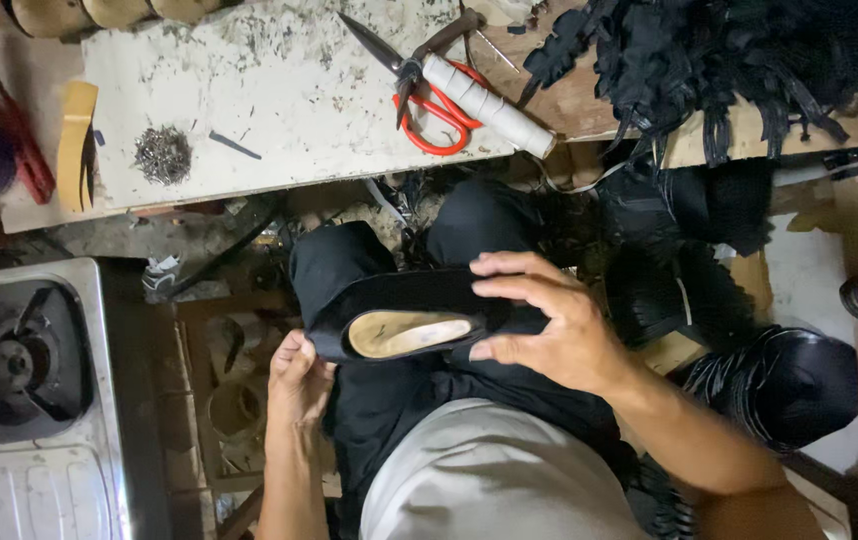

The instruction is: The person sits on a low stool with a shoe last holding a black fabric upper on their lap. They use pincers to grip and pull the upper material over the last edge, hammer it to set it, work around the toe area, and finally attach and adjust a black ruffled bow decoration at the toe by hand.

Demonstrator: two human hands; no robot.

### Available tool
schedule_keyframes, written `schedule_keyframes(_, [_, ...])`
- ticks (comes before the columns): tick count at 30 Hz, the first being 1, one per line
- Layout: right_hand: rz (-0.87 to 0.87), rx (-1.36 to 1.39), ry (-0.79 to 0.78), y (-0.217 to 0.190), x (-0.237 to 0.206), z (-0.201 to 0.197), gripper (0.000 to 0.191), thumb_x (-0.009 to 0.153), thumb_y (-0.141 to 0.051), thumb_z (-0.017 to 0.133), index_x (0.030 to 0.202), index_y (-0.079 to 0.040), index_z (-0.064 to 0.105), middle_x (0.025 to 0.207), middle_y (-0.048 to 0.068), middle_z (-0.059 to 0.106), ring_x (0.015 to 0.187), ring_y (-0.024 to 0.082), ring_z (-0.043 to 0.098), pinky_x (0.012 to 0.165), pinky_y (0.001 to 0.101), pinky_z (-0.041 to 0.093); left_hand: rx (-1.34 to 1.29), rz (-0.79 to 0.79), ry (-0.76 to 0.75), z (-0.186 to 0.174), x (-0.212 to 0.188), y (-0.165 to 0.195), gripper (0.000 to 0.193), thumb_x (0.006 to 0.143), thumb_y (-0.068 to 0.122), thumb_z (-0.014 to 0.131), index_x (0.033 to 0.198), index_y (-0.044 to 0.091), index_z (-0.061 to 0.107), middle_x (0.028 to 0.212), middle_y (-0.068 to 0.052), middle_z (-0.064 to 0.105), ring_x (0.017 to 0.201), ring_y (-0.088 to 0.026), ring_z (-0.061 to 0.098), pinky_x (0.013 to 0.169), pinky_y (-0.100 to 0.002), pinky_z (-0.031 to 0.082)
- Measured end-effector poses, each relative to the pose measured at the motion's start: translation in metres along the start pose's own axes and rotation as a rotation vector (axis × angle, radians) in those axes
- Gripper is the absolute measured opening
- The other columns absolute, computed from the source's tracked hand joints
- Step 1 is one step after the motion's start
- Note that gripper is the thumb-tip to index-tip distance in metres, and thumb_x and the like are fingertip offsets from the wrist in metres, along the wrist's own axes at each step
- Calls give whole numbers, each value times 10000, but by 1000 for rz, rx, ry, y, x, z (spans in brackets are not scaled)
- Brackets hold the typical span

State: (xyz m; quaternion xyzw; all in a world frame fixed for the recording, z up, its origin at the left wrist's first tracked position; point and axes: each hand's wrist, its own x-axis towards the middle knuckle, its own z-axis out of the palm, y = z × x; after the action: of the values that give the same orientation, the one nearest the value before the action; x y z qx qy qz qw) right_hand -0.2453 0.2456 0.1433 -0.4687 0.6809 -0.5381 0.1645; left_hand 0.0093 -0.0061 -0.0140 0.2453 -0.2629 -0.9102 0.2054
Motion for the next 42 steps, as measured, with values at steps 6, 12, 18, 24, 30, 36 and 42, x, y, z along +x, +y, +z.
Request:
schedule_keyframes(6, [67,105,-108,-16,1,-3,604,763,-237,899,1271,-3,674,1459,161,598,1371,294,588,1138,413,474,-20,91,7,-3,-7,0,159,984,128,753,1034,39,631,1064,-100,717,1005,-211,687,988,-389,529])
schedule_keyframes(12, [134,116,-65,-18,1,2,528,799,-207,862,1252,-6,680,1430,155,620,1342,289,616,1127,399,479,7,132,32,-2,-10,-1,169,957,135,755,1017,31,636,1073,-111,721,1024,-216,686,1010,-397,520])
schedule_keyframes(18, [202,124,79,-6,0,5,401,815,-85,794,1188,28,702,1347,151,661,1243,246,642,1075,355,501,35,132,-7,5,-7,-3,123,960,108,739,995,49,638,1060,-106,718,1009,-219,683,977,-395,521])
schedule_keyframes(24, [312,370,214,24,-13,1,309,873,22,702,1178,54,664,1379,151,601,1254,216,589,1053,321,487,58,124,-13,22,11,-10,101,960,118,718,958,48,645,1063,-79,711,980,-205,681,906,-383,524])
schedule_keyframes(30, [356,848,238,84,-11,-18,347,876,19,662,1222,35,658,1449,142,577,1363,203,560,1052,332,478,14,95,38,35,26,-13,70,928,61,716,957,72,654,1039,-39,699,946,-168,684,890,-347,549])
schedule_keyframes(36, [427,424,409,105,5,-15,202,1016,-25,619,1206,39,640,1454,136,594,1272,209,577,986,318,475,77,96,86,51,36,-25,47,971,61,704,969,37,663,945,-68,714,819,-151,672,783,-313,553])
schedule_keyframes(42, [-300,-418,239,48,-5,37,171,884,-88,762,1024,-72,665,1141,22,651,1022,226,647,964,423,524,43,95,193,84,25,-31,49,972,43,692,998,23,656,928,-59,703,818,-148,673,759,-311,552])
